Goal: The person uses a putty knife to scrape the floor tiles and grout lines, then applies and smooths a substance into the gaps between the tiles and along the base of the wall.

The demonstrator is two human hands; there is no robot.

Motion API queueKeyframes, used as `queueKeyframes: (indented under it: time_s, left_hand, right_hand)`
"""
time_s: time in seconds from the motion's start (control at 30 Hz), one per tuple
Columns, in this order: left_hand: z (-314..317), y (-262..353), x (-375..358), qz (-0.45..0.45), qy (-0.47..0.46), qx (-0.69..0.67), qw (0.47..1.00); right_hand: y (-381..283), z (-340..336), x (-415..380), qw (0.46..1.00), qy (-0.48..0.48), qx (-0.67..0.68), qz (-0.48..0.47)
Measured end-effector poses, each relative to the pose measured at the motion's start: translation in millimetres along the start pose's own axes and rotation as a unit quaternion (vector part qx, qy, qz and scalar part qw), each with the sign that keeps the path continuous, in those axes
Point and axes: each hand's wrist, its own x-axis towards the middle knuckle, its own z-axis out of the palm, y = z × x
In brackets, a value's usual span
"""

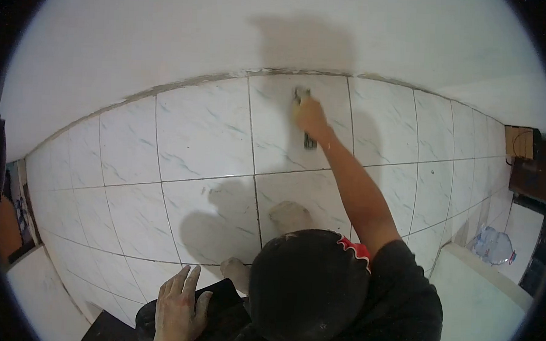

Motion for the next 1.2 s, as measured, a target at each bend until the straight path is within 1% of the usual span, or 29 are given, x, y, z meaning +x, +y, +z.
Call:
queueKeyframes:
  time_s: [0.03,0.07,0.13,0.17,0.23,0.27,0.33,0.37,0.4,0.43,0.47,0.53,0.6,0.63,0.67,0.7,0.73,0.8,0.83,0.87,0.9,0.93,1.0,1.03,1.1,1.13,1.17,1.2]
  left_hand:
    - [0,0,-1,0.005,-0.001,0.003,1.0]
    - [0,0,-3,0.002,0.006,-0.002,1.0]
    - [-1,-1,-6,0.005,0.016,-0.003,1.0]
    - [-1,0,-8,0.002,0.019,-0.003,1.0]
    - [-3,1,-4,0.001,0.025,-0.007,1.0]
    - [-5,2,-1,-0.001,0.022,-0.009,1.0]
    - [-3,4,1,0.0,0.006,-0.008,1.0]
    - [2,4,5,0.0,0.002,0.01,1.0]
    - [4,4,7,0.002,-0.002,0.028,1.0]
    - [2,5,6,0.01,-0.006,0.033,0.999]
    - [0,6,6,0.008,-0.008,0.017,1.0]
    - [-1,4,6,0.013,-0.009,0.007,1.0]
    - [2,2,5,-0.01,-0.011,-0.01,1.0]
    - [1,2,6,-0.006,-0.014,-0.009,1.0]
    - [0,3,8,-0.025,-0.023,-0.016,0.999]
    - [0,3,11,-0.044,-0.031,-0.022,0.998]
    - [2,3,15,-0.038,-0.034,-0.021,0.998]
    - [6,0,24,-0.034,-0.047,-0.01,0.998]
    - [8,0,29,-0.029,-0.051,-0.008,0.998]
    - [10,0,33,-0.018,-0.069,0.001,0.997]
    - [11,-1,37,-0.007,-0.085,0.011,0.996]
    - [12,0,39,-0.003,-0.085,0.017,0.996]
    - [18,0,40,0.043,-0.077,-0.003,0.996]
    - [22,-2,41,0.044,-0.076,-0.003,0.996]
    - [31,-5,39,0.035,-0.147,0.024,0.988]
    - [28,0,40,0.021,-0.16,0.019,0.987]
    - [30,-1,39,0.021,-0.162,0.02,0.986]
    - [32,-3,38,0.027,-0.158,0.026,0.987]
  right_hand:
    - [-4,-10,13,0.999,0.047,-0.005,-0.006]
    - [-4,-18,10,0.999,0.052,-0.006,-0.003]
    - [-9,-35,-2,0.995,-0.077,0.046,0.046]
    - [-3,-22,-20,0.995,-0.072,0.047,0.046]
    - [19,17,-52,0.994,0.04,0.023,-0.099]
    - [8,7,-49,0.994,0.039,0.021,-0.098]
    - [-8,-13,-42,0.993,-0.066,0.094,0.025]
    - [-3,-10,-17,0.993,-0.063,0.095,0.032]
    - [6,-6,19,0.996,-0.065,0.027,0.046]
    - [7,-10,33,0.995,-0.067,-0.042,0.061]
    - [13,-10,29,0.995,-0.061,-0.04,0.07]
    - [19,-8,15,1.0,-0.01,0.009,-0.015]
    - [26,-15,-38,1.0,-0.014,0.016,0.003]
    - [35,-21,-60,0.999,-0.026,0.022,0.017]
    - [51,-28,-69,0.999,-0.026,0.019,0.022]
    - [71,-33,-77,0.998,-0.006,-0.01,0.056]
    - [91,-40,-82,0.995,0.017,-0.039,0.09]
    - [134,-59,-59,0.984,0.121,-0.037,0.126]
    - [141,-76,-43,0.983,0.123,-0.038,0.132]
    - [141,-98,-25,0.976,0.086,0.036,0.197]
    - [142,-110,-18,0.958,0.049,0.113,0.257]
    - [146,-107,-22,0.957,0.053,0.117,0.259]
    - [157,-86,-37,0.979,0.074,-0.03,0.188]
    - [160,-76,-44,0.979,0.075,-0.03,0.187]
    - [165,-58,-61,0.976,0.203,-0.006,0.084]
    - [166,-72,-51,0.975,0.16,-0.033,0.153]
    - [155,-92,-42,0.974,0.159,-0.032,0.155]
    - [139,-116,-35,0.969,0.111,0.052,0.213]
